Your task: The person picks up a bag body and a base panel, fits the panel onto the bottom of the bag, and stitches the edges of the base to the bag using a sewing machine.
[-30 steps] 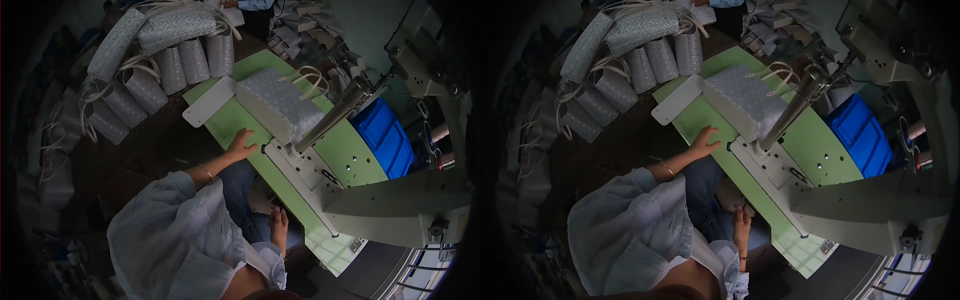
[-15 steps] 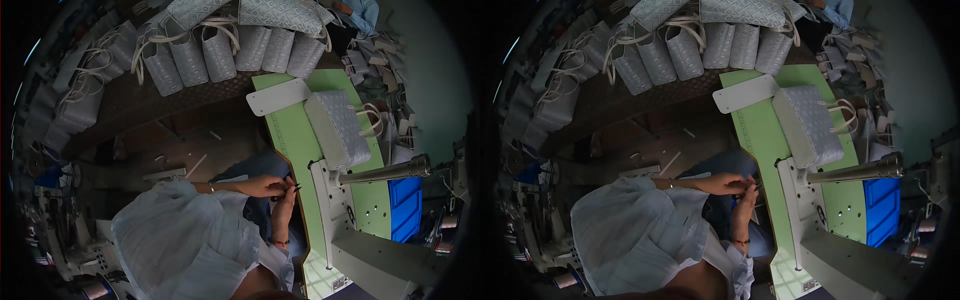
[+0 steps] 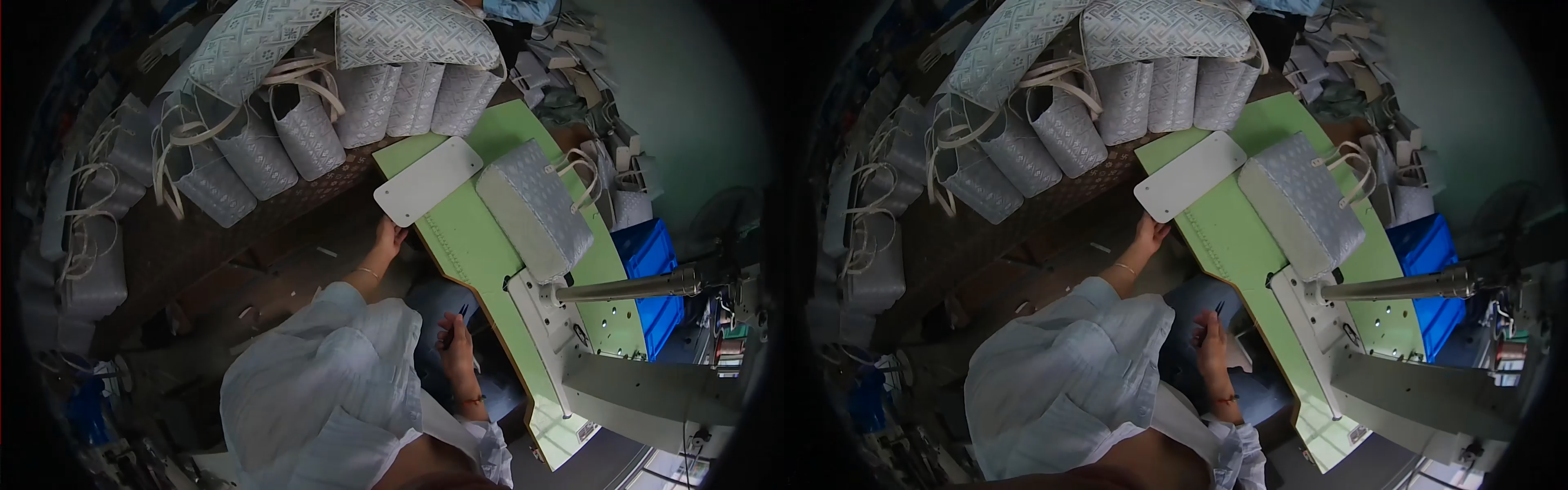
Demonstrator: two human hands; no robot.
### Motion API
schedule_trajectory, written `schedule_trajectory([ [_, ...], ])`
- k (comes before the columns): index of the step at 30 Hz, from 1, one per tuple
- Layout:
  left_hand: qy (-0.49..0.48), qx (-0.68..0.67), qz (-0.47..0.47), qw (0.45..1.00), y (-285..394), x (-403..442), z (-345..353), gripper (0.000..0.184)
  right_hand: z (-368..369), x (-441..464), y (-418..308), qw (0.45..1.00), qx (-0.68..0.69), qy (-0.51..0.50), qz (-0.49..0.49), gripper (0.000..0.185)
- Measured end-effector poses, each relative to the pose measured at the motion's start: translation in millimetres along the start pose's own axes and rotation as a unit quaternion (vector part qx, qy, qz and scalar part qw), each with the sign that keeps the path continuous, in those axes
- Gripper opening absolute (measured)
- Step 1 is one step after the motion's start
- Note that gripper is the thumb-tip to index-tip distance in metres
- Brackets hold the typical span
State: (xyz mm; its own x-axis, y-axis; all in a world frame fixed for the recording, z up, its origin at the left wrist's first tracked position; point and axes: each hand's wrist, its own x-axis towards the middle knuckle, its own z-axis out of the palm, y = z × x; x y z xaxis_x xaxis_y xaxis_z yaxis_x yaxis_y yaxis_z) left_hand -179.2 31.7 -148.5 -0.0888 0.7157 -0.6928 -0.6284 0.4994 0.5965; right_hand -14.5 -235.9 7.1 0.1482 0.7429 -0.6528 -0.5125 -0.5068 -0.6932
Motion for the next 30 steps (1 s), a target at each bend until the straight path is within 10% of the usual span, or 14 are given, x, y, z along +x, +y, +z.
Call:
schedule_trajectory([
  [2,-0.119,-0.100,0.013,0.988,11,24,7,0.024,4,16,5,0.998,0.046,-0.027,0.037,0.038],
  [22,-0.150,0.036,0.053,0.987,37,15,1,0.031,99,57,-9,0.984,-0.027,-0.141,0.107,0.028],
  [30,0.043,0.204,0.090,0.974,52,-22,-74,0.077,101,75,12,0.978,0.009,-0.175,0.112,0.024],
])
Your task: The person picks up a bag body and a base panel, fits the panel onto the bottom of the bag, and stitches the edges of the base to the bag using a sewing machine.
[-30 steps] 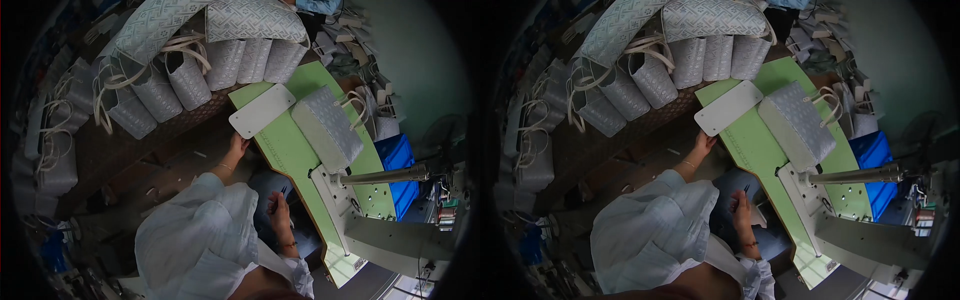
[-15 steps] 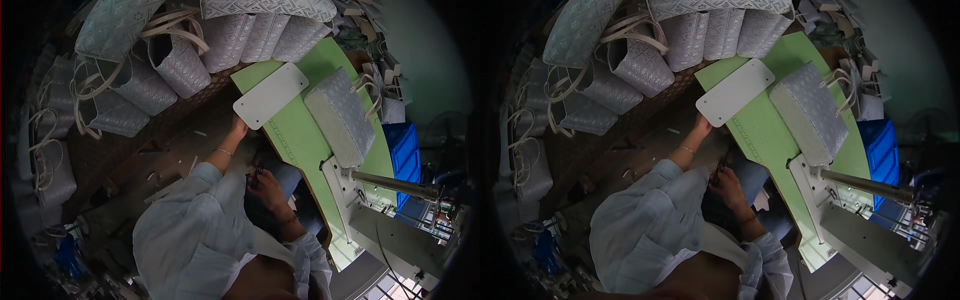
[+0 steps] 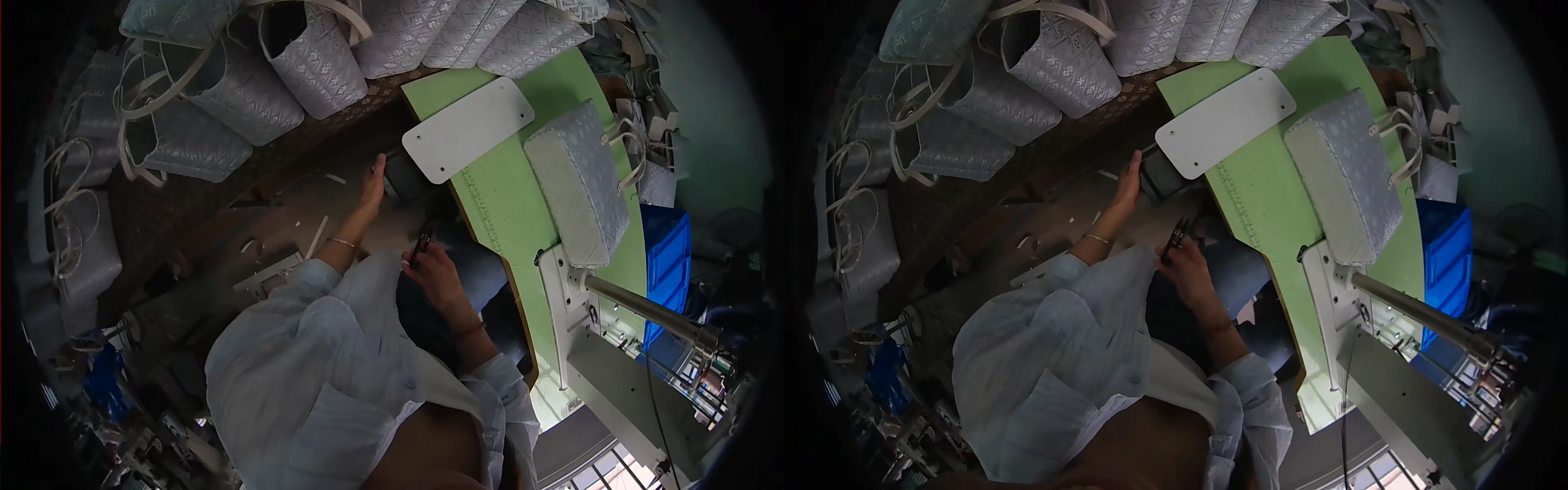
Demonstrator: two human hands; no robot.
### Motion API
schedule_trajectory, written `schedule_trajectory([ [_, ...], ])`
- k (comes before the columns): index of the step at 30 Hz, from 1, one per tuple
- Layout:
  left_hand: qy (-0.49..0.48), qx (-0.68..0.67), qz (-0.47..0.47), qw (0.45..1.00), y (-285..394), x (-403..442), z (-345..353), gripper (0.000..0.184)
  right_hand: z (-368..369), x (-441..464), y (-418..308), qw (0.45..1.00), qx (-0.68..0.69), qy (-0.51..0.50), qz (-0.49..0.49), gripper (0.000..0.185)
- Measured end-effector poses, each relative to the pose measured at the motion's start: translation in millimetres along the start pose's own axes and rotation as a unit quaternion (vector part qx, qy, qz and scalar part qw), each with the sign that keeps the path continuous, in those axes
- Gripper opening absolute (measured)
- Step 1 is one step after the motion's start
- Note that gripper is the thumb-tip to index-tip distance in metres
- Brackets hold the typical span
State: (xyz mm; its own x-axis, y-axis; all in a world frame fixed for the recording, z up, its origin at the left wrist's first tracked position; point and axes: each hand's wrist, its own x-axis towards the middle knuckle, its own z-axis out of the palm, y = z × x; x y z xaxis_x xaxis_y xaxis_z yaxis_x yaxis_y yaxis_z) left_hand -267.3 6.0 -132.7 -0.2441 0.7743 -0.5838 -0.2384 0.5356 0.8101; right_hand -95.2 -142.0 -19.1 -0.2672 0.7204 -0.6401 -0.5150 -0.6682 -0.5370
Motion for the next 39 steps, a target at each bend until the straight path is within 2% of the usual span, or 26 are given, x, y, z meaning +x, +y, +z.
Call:
schedule_trajectory([
  [4,0.013,-0.034,-0.027,0.999,-11,-6,-35,0.075,14,27,-4,0.998,0.000,0.036,0.055,0.020],
  [6,-0.077,0.014,-0.025,0.997,-23,9,-43,0.089,3,59,-3,0.998,-0.063,0.007,0.029,0.018],
  [8,-0.050,0.001,-0.067,0.997,2,-14,-35,0.087,5,79,-4,0.996,-0.083,0.010,0.013,0.019],
  [10,-0.044,0.013,-0.042,0.998,15,-26,-30,0.072,7,104,-13,0.995,-0.089,0.027,-0.020,0.024],
  [11,-0.015,-0.030,0.006,0.999,13,-28,-26,0.073,5,114,-15,0.995,-0.085,0.027,-0.034,0.028],
  [13,-0.011,-0.092,0.027,0.995,9,-25,-19,0.075,-2,130,-17,0.995,-0.036,0.003,-0.089,0.037],
  [14,-0.040,-0.106,0.002,0.994,7,-24,-21,0.077,4,127,-22,0.995,-0.044,0.019,-0.092,0.040],
  [15,-0.028,-0.068,-0.004,0.997,-4,-12,-14,0.081,6,123,-24,0.994,-0.043,0.040,-0.093,0.044],
  [17,-0.045,-0.023,-0.001,0.999,-1,-11,-15,0.086,-20,129,-12,0.977,-0.155,0.005,-0.144,0.047],
  [19,0.053,0.088,0.056,0.993,-12,-7,30,0.088,-45,120,-13,0.970,-0.206,-0.042,-0.118,0.045],
  [21,0.048,0.080,0.053,0.994,-24,18,39,0.081,-47,94,-11,0.959,-0.255,-0.077,-0.091,0.043],
  [24,-0.014,-0.045,0.081,0.996,-80,104,81,0.071,-48,48,-39,0.960,-0.269,-0.006,-0.077,0.036],
  [26,-0.064,-0.098,0.096,0.989,-74,113,100,0.063,-82,35,-47,0.966,-0.244,0.028,-0.074,0.029],
  [28,-0.125,-0.160,0.097,0.974,-30,73,99,0.050,-103,18,-60,0.971,-0.223,0.027,-0.076,0.028],
  [29,-0.107,-0.184,0.071,0.975,14,32,95,0.039,-105,8,-65,0.975,-0.215,0.013,-0.061,0.027],
  [30,-0.115,-0.173,0.070,0.976,14,29,95,0.039,-103,-4,-71,0.977,-0.204,0.017,-0.066,0.027],
  [32,-0.145,-0.226,0.037,0.963,12,27,93,0.040,-98,-25,-84,0.962,-0.206,0.096,-0.153,0.027],
  [33,-0.148,-0.221,0.037,0.963,10,30,96,0.040,-103,-26,-89,0.962,-0.200,0.098,-0.155,0.027],
  [35,-0.155,-0.192,0.060,0.967,-2,40,101,0.034,-118,-31,-100,0.876,-0.148,0.332,-0.316,0.029],
  [39,-0.202,-0.158,0.028,0.966,-15,49,105,0.038,-142,-56,-109,0.856,-0.141,0.362,-0.343,0.032],
])
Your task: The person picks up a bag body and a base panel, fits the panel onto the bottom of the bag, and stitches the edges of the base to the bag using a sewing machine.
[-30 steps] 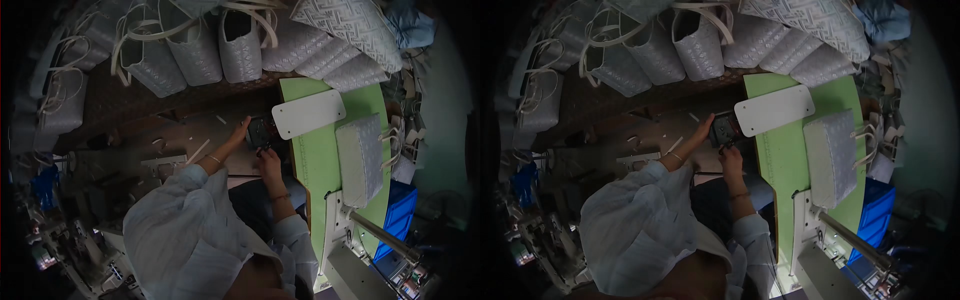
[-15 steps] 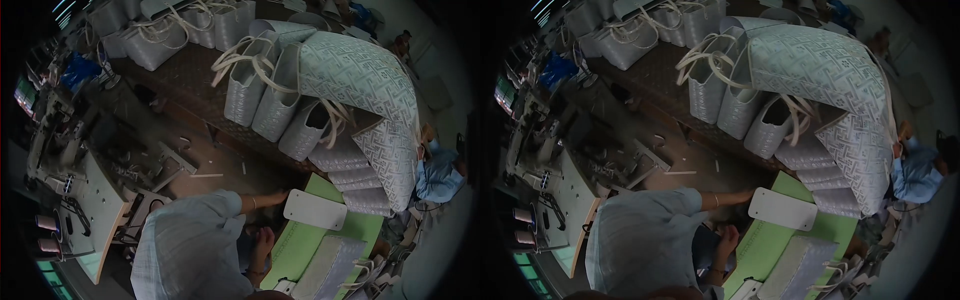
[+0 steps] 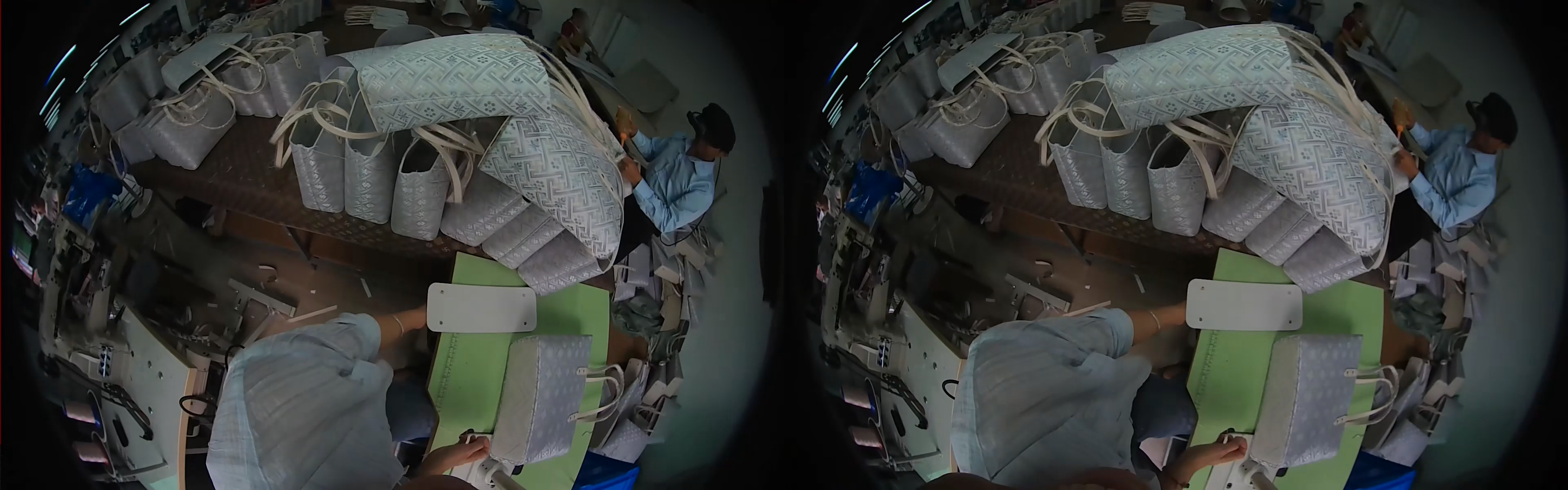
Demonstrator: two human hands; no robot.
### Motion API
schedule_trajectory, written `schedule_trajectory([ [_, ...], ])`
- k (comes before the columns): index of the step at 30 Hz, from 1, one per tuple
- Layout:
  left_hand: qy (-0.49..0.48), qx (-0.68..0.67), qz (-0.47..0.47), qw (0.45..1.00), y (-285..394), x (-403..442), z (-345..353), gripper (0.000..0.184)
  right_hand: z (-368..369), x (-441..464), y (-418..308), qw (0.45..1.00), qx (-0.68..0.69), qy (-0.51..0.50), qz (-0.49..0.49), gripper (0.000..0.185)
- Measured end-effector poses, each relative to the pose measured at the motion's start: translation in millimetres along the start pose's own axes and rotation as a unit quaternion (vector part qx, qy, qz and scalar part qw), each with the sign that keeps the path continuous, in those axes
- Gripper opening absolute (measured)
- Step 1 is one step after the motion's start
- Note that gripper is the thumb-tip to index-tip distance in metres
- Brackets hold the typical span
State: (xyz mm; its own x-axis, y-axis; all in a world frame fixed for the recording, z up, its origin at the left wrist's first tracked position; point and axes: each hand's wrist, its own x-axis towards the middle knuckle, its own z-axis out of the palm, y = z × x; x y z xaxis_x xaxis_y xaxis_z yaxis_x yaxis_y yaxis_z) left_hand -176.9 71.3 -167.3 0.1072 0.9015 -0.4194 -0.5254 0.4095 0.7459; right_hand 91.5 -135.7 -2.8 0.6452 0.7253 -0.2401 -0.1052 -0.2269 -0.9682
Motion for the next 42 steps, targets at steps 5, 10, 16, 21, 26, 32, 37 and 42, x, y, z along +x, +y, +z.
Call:
schedule_trajectory([
  [5,0.120,0.130,-0.137,0.975,-41,-90,11,0.035,-12,8,-12,0.993,0.038,0.101,0.046,0.055],
  [10,-0.084,0.463,0.115,0.875,-58,-188,54,0.029,-23,33,-16,0.983,0.144,0.080,0.076,0.066],
  [16,0.060,0.374,0.344,0.859,31,-127,207,0.060,-41,22,-11,0.985,0.157,0.036,0.059,0.079],
  [21,0.108,0.355,0.269,0.889,58,-65,241,0.083,-22,5,-38,0.990,-0.015,0.037,-0.136,0.072],
  [26,-0.070,0.283,0.101,0.951,34,-27,233,0.104,-15,57,-66,0.902,-0.214,0.135,-0.350,0.074],
  [32,-0.026,0.260,0.088,0.961,53,-44,261,0.109,-35,118,-42,0.878,-0.351,0.204,-0.254,0.083],
  [37,0.029,0.290,0.053,0.955,40,-24,282,0.109,-44,131,-24,0.929,-0.218,0.204,-0.219,0.081],
  [42,0.065,0.281,0.129,0.949,54,-48,299,0.102,-33,101,-22,0.942,-0.190,0.220,-0.166,0.073],
])
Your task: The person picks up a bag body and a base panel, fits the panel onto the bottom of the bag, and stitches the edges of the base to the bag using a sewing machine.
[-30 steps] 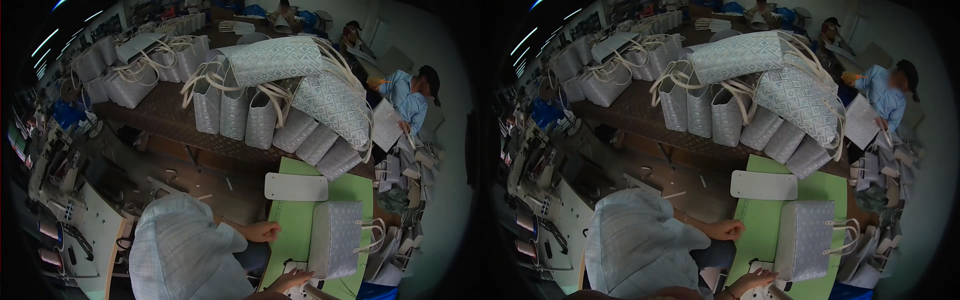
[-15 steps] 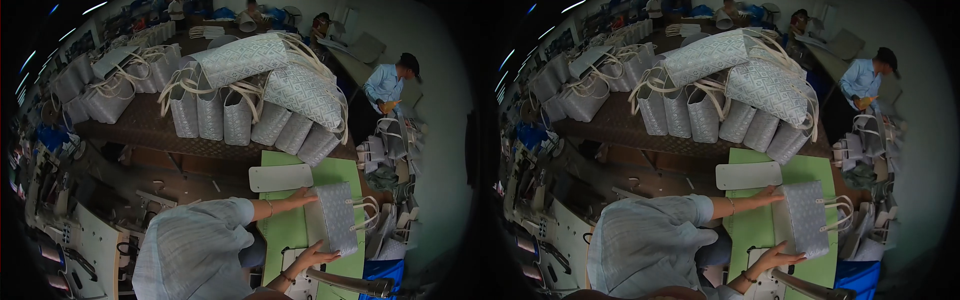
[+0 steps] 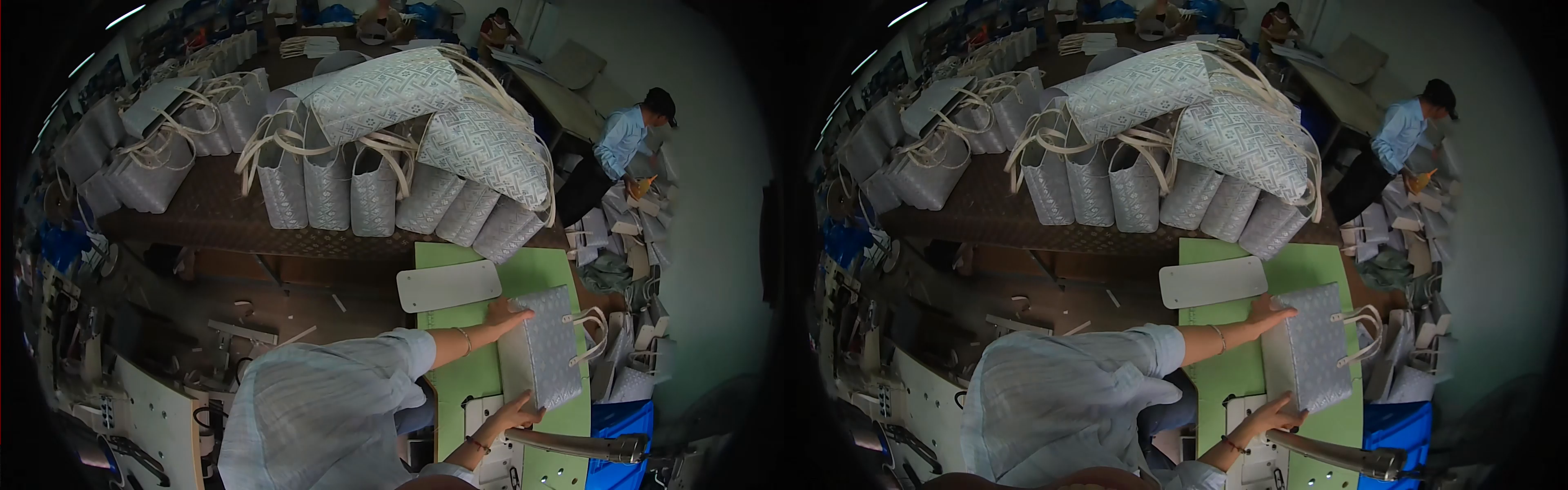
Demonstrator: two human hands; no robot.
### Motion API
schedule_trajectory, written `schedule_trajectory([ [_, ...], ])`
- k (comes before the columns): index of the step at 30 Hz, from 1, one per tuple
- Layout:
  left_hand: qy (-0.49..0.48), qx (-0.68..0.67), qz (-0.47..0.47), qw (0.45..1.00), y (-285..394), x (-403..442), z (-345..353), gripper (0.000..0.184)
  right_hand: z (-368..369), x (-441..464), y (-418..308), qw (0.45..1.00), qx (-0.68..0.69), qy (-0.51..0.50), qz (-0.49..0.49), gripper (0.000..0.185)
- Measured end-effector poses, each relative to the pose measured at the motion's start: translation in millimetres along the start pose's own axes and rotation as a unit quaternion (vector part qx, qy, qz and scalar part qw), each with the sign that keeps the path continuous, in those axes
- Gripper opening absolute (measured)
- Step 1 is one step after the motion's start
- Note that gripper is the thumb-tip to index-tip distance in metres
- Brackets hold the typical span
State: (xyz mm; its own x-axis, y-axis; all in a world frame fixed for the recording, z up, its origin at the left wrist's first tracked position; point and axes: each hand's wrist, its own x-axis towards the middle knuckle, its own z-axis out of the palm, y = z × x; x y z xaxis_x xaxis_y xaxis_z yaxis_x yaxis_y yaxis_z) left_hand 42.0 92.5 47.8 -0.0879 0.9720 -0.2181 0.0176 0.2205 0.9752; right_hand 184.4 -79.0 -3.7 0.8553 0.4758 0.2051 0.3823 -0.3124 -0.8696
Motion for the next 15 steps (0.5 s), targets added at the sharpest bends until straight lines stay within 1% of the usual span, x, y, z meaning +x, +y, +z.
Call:
schedule_trajectory([
  [1,0.027,0.003,0.013,1.000,-2,1,4,0.099,-3,-8,-3,0.999,-0.030,0.006,-0.015,0.072],
  [2,0.056,0.007,0.025,0.998,-4,1,6,0.098,-5,-15,-7,0.999,-0.028,0.010,-0.016,0.072],
  [3,0.054,0.006,0.028,0.998,3,-6,0,0.098,-8,-23,-15,0.999,0.038,0.019,-0.020,0.071],
  [4,0.025,0.000,0.043,0.999,16,-13,-11,0.096,-11,-32,-27,0.994,0.105,0.029,-0.023,0.070],
  [5,-0.009,-0.005,0.058,0.998,29,-20,-23,0.095,-16,-41,-38,0.993,0.108,0.039,-0.024,0.070],
  [7,0.018,-0.055,0.137,0.989,45,-35,-45,0.095,-31,-60,-65,0.961,0.272,-0.031,-0.023,0.073],
  [8,0.041,-0.058,0.195,0.978,60,-46,-62,0.090,-34,-69,-74,0.931,0.359,-0.038,-0.055,0.073],
  [9,-0.039,-0.238,0.221,0.945,88,-70,-83,0.089,-46,-78,-89,0.928,0.353,-0.052,-0.106,0.074],
  [10,-0.045,-0.244,0.194,0.949,100,-78,-108,0.085,-58,-87,-109,0.923,0.344,-0.070,-0.155,0.074],
  [11,-0.063,-0.308,0.262,0.912,110,-85,-132,0.078,-66,-95,-131,0.906,0.368,-0.073,-0.197,0.075],
  [12,-0.073,-0.390,0.284,0.873,129,-104,-160,0.073,-74,-103,-153,0.883,0.393,-0.086,-0.240,0.076],
  [13,-0.059,-0.421,0.314,0.849,134,-106,-193,0.065,-80,-109,-170,0.863,0.404,-0.118,-0.279,0.077],
  [14,0.007,-0.454,0.299,0.839,141,-112,-228,0.063,-86,-114,-184,0.840,0.412,-0.153,-0.319,0.079],
  [15,0.048,-0.476,0.329,0.814,157,-122,-268,0.065,-92,-120,-196,0.821,0.402,-0.213,-0.346,0.077],
])
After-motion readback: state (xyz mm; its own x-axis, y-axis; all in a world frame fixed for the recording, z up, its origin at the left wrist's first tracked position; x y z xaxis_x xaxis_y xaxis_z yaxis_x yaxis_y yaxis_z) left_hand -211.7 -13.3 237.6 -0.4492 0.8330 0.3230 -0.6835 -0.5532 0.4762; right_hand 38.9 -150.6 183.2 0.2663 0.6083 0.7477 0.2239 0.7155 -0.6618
